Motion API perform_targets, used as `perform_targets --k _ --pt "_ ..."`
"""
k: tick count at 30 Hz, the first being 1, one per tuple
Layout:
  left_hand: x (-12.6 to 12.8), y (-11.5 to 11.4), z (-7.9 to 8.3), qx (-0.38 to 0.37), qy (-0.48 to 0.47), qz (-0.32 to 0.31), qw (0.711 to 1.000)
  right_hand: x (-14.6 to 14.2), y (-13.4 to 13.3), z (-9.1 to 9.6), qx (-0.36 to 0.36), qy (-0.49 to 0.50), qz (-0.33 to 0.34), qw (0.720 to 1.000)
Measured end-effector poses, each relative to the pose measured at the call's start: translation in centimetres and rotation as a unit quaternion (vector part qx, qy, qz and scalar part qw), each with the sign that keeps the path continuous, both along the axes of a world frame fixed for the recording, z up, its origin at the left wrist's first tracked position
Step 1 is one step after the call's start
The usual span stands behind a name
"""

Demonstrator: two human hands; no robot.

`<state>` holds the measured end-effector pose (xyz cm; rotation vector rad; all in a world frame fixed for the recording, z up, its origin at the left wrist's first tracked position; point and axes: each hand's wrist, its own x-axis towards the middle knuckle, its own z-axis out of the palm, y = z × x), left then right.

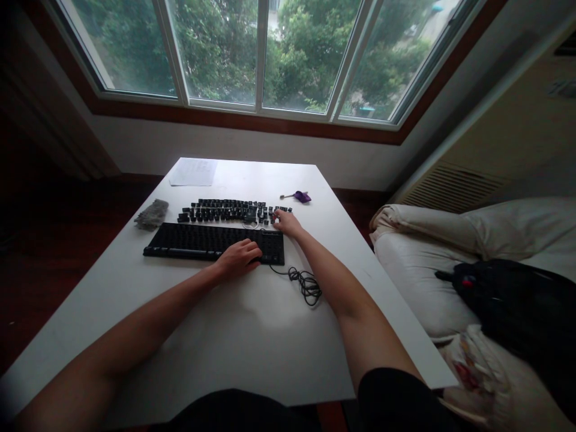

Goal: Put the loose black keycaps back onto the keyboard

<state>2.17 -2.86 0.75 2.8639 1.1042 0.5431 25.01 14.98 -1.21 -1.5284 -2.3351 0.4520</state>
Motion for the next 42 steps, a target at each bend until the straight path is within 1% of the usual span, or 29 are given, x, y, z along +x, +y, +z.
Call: perform_targets --k 4,6,10,13,16,19,21,22,24,27,29,32,36,42 --pt "-0.1 0.1 -0.1 -0.006 -0.008 -0.001 1.0 -0.1 -0.1 0.3 -0.016 0.008 0.012 1.0" --pt "-0.2 0.1 -0.1 -0.002 -0.004 -0.002 1.0 0.1 -0.2 0.8 -0.014 0.027 0.023 0.999" --pt "-0.1 0.1 -0.2 0.009 -0.005 0.006 1.0 1.0 -1.0 2.5 0.019 0.087 0.028 0.996" --pt "0.0 0.1 -0.4 0.01 -0.012 0.014 1.0 1.6 -2.4 4.3 0.016 0.141 0.036 0.989" --pt "0.0 0.1 -0.5 0.012 -0.015 0.016 1.0 2.1 -4.4 6.0 -0.015 0.217 0.047 0.975" --pt "0.1 0.1 -0.6 0.011 -0.022 0.018 1.0 2.6 -6.6 6.7 -0.043 0.286 0.062 0.955" --pt "0.1 0.1 -0.6 0.009 -0.024 0.018 1.0 2.8 -7.9 6.7 -0.065 0.296 0.065 0.951" --pt "0.1 0.0 -0.6 0.009 -0.025 0.019 0.999 3.0 -8.5 6.6 -0.074 0.281 0.065 0.954" --pt "0.1 0.0 -0.5 0.012 -0.022 0.021 0.999 3.1 -9.6 6.2 -0.069 0.213 0.068 0.972" --pt "0.2 -0.1 -0.4 0.018 -0.014 0.026 0.999 3.2 -11.0 5.2 -0.007 0.062 0.064 0.996" --pt "0.3 -0.2 -0.3 0.021 -0.006 0.033 0.999 3.1 -11.7 4.5 0.014 -0.025 0.039 0.999" --pt "0.5 -0.2 -0.4 0.022 0.006 0.046 0.999 2.6 -12.7 3.9 -0.007 -0.119 -0.01 0.993" --pt "0.8 -0.4 -0.5 0.023 0.004 0.068 0.997 1.6 -13.5 3.8 -0.046 -0.186 -0.039 0.981" --pt "1.0 -0.8 -0.5 0.06 -0.043 0.111 0.991 0.7 -13.9 4.4 -0.077 -0.205 -0.069 0.973"
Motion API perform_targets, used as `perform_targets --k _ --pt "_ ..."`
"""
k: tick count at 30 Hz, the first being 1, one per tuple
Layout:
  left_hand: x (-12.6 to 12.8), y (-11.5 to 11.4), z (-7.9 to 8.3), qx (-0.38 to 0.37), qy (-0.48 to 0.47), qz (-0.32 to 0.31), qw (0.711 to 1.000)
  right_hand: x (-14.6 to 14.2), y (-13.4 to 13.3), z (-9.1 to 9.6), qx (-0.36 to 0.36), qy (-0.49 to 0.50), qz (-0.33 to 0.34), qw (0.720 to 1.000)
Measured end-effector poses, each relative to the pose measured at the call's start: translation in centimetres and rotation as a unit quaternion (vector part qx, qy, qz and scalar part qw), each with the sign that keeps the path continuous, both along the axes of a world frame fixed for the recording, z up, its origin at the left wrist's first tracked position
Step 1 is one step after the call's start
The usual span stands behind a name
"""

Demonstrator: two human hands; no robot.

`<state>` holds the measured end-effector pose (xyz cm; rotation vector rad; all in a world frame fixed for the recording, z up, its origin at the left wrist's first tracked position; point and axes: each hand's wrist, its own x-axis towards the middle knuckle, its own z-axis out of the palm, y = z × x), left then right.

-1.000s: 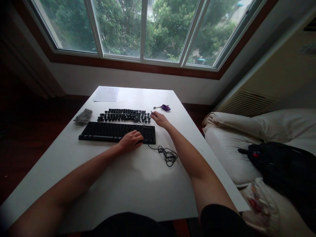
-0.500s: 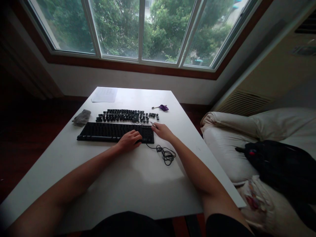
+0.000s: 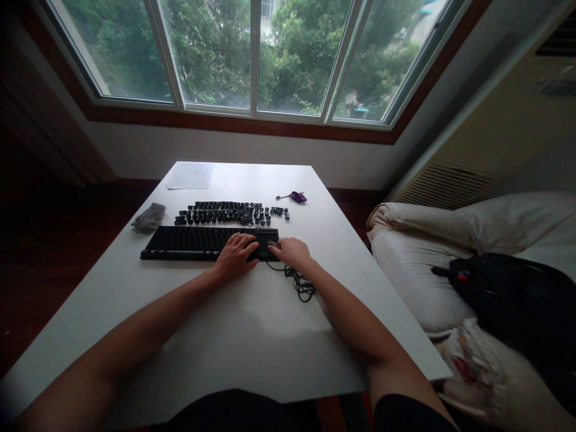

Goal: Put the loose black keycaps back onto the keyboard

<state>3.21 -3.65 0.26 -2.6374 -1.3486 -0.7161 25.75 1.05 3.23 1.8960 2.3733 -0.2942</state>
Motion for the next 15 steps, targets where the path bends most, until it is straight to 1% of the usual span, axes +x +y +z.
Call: perform_targets --k 4,7,11,15 --pt "0.1 -0.3 -0.2 0.007 -0.001 0.059 0.998 -0.1 0.2 0.2 -0.023 0.007 -0.001 1.0" --pt "0.1 -0.3 -0.5 -0.006 0.009 0.093 0.996 -0.2 0.3 0.1 -0.022 0.009 -0.008 1.0" --pt "0.2 -0.3 -0.7 -0.029 0.018 0.11 0.993 -0.5 -0.3 0.2 -0.007 0.007 -0.023 1.0" --pt "0.3 -0.4 -0.5 -0.04 0.019 0.113 0.993 -0.9 -1.0 0.5 0.019 -0.012 -0.031 0.999"
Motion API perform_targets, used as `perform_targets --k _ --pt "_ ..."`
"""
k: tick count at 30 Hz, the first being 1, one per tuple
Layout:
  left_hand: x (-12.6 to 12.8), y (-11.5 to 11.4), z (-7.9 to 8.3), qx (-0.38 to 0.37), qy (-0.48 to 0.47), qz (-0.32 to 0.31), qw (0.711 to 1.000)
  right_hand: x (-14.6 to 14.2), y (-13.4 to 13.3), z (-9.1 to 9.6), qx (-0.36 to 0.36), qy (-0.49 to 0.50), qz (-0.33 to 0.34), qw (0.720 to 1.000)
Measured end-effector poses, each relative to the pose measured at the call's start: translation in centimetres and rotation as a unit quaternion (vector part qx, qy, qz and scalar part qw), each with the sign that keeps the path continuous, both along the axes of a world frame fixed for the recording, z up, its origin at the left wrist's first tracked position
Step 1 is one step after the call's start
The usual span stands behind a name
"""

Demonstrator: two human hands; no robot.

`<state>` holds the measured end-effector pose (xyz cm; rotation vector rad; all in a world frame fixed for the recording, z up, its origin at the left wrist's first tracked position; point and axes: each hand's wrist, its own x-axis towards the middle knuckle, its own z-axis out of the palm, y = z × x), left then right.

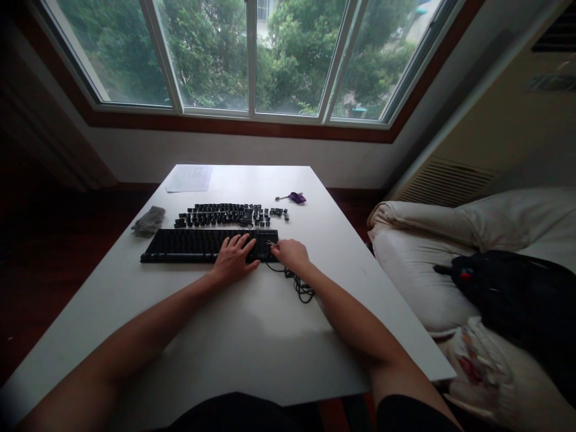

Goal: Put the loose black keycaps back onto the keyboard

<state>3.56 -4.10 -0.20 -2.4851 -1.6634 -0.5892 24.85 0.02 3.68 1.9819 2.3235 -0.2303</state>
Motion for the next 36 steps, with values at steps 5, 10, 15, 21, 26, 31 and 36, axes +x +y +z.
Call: perform_targets --k 5,10,15,21,26,31,36 --pt "0.2 0.0 0.2 0.003 0.0 0.001 1.0 -0.3 -0.5 0.2 0.014 -0.027 0.003 1.0" --pt "0.2 0.0 0.0 0.003 -0.003 -0.006 1.0 -0.4 -1.1 0.3 0.034 -0.055 0.012 0.998" --pt "0.2 0.0 -0.2 -0.001 -0.009 -0.006 1.0 -0.3 -1.4 0.4 0.025 -0.063 0.008 0.998" --pt "0.3 0.1 -0.3 -0.004 -0.012 -0.007 1.0 0.3 -1.1 0.4 0.024 -0.039 -0.002 0.999" --pt "0.3 0.0 -0.3 -0.004 -0.012 -0.008 1.0 0.5 -0.2 0.7 -0.033 -0.027 0.006 0.999" --pt "0.3 -0.1 -0.3 -0.005 -0.01 -0.006 1.0 0.1 0.1 0.8 -0.019 -0.052 0.018 0.998" --pt "0.1 -0.1 -0.2 -0.003 -0.011 -0.006 1.0 -0.5 -0.5 1.0 -0.007 -0.065 0.03 0.997"
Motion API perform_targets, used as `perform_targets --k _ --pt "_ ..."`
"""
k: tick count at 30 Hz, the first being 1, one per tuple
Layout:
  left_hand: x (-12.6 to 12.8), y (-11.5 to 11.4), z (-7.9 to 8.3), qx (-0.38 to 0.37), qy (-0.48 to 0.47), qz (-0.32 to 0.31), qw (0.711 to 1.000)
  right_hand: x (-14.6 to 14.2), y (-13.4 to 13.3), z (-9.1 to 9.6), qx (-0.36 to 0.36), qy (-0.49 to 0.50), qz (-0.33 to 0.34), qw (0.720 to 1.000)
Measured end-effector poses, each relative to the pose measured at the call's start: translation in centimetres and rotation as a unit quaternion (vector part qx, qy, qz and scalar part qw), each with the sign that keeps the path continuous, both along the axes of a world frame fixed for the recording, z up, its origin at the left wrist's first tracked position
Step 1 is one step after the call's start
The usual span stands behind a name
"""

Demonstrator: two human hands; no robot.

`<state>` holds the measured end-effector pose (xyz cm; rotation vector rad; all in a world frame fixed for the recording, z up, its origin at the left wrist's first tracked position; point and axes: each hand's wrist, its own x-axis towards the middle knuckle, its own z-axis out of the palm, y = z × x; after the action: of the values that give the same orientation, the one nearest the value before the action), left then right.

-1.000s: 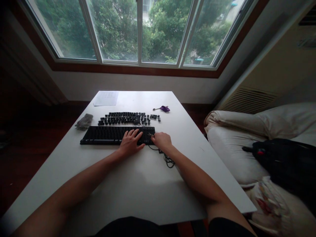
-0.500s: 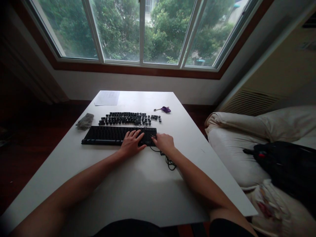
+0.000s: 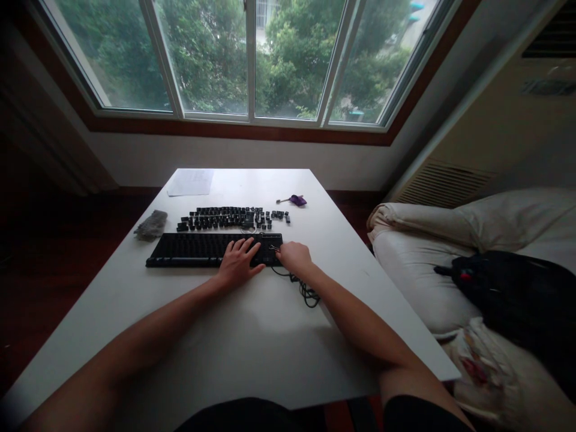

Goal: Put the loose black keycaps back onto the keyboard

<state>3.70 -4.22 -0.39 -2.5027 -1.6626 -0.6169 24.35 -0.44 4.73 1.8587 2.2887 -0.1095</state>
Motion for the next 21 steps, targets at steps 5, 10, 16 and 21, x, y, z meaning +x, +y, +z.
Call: perform_targets --k 5,10,16,21 --pt "-0.3 -0.1 0.1 0.009 -0.001 -0.005 1.0 -0.4 -1.0 0.1 0.024 -0.005 -0.01 1.0" --pt "-0.4 -0.1 0.0 0.006 -0.004 -0.008 1.0 -0.9 -2.0 0.2 0.03 -0.003 -0.023 0.999" --pt "-0.5 0.0 0.0 0.0 -0.013 -0.013 1.0 0.1 -1.6 3.1 0.09 0.01 -0.057 0.994" --pt "-0.4 -0.4 0.1 0.002 -0.021 -0.013 1.0 0.9 2.0 5.0 0.037 0.015 -0.064 0.997"
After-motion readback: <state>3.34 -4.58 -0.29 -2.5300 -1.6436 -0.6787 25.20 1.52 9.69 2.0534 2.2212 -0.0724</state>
